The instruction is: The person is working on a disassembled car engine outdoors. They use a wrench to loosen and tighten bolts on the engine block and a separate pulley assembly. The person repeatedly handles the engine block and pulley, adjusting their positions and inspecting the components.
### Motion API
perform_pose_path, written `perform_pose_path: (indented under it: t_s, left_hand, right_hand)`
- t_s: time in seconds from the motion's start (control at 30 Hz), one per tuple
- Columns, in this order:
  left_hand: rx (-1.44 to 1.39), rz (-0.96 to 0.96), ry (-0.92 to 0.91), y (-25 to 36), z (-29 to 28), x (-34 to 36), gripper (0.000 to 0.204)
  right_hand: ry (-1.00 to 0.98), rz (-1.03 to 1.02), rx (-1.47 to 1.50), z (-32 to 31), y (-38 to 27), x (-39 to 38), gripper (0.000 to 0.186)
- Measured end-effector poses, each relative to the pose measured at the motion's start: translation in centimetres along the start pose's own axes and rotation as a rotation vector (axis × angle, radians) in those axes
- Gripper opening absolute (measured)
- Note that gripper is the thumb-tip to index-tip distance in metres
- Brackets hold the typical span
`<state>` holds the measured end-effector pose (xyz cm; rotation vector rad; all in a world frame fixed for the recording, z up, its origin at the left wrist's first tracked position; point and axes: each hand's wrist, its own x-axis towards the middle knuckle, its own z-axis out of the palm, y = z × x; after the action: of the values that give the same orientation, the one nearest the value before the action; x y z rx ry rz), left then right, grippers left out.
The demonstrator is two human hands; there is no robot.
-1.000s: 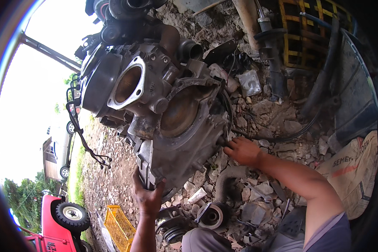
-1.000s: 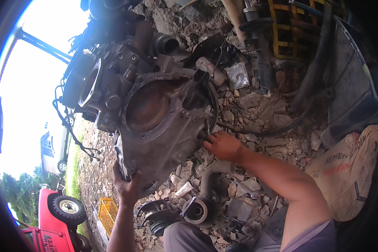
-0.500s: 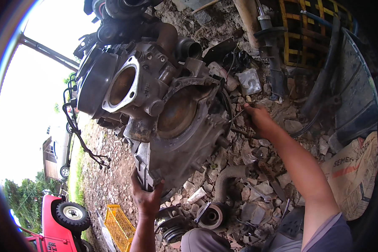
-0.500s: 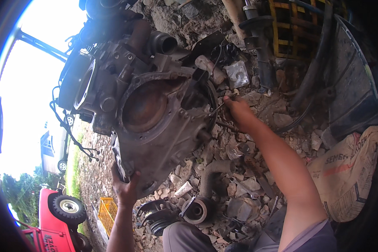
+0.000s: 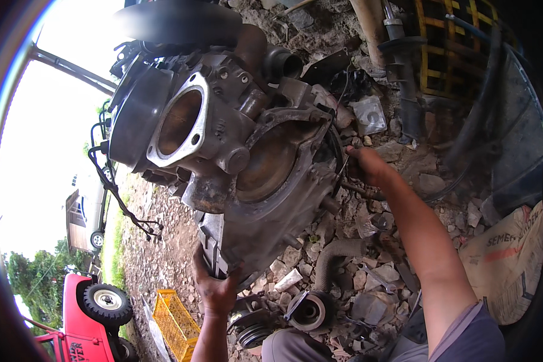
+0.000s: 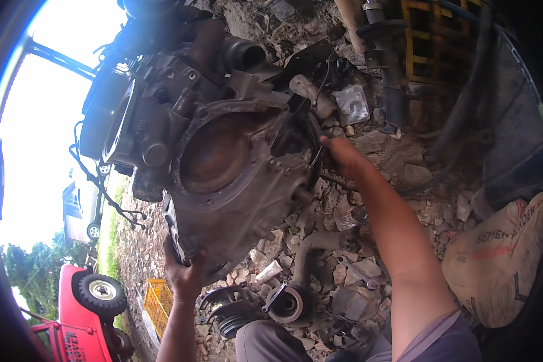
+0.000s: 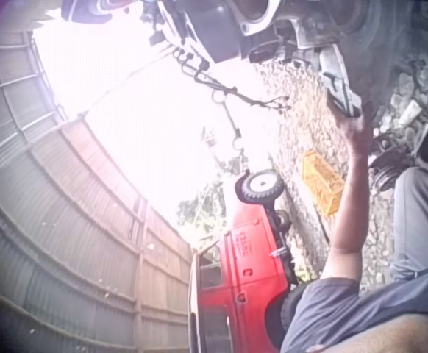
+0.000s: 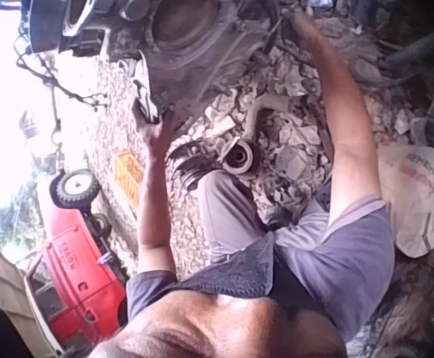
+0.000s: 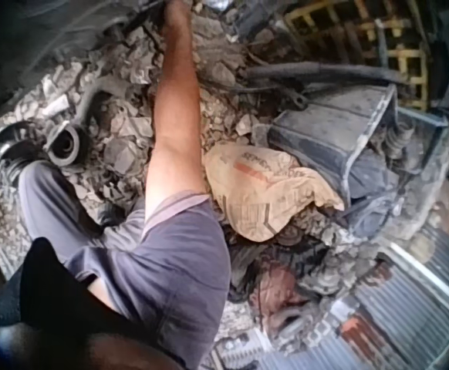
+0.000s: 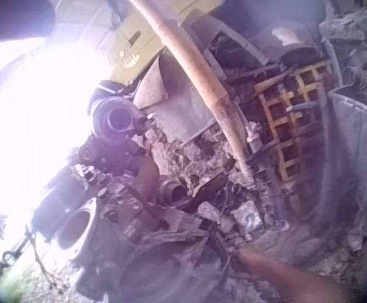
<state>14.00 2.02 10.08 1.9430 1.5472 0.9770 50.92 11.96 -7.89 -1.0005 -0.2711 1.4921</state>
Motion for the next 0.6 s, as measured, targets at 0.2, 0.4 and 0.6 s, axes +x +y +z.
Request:
perform_pose_path:
  t_s: [0.2, 0.4, 0.6]
  left_hand:
    - [0.031, 0.014, -0.004, -0.4, 0.1, 0.0, 0.089]
    - [-0.04, -0.005, -0.013, 0.0, -0.3, -0.1, 0.085]
    - [0.024, 0.011, -0.017, 0.9, 0.1, -0.1, 0.082]
  right_hand:
    - [0.178, -0.578, -0.552, 0.3, 0.9, -1.2, 0.022]
    - [-0.056, -0.998, -1.333, 4.1, 2.8, -7.8, 0.024]
    - [-0.214, -1.149, -1.711, 2.2, 6.1, -9.9, 0.021]
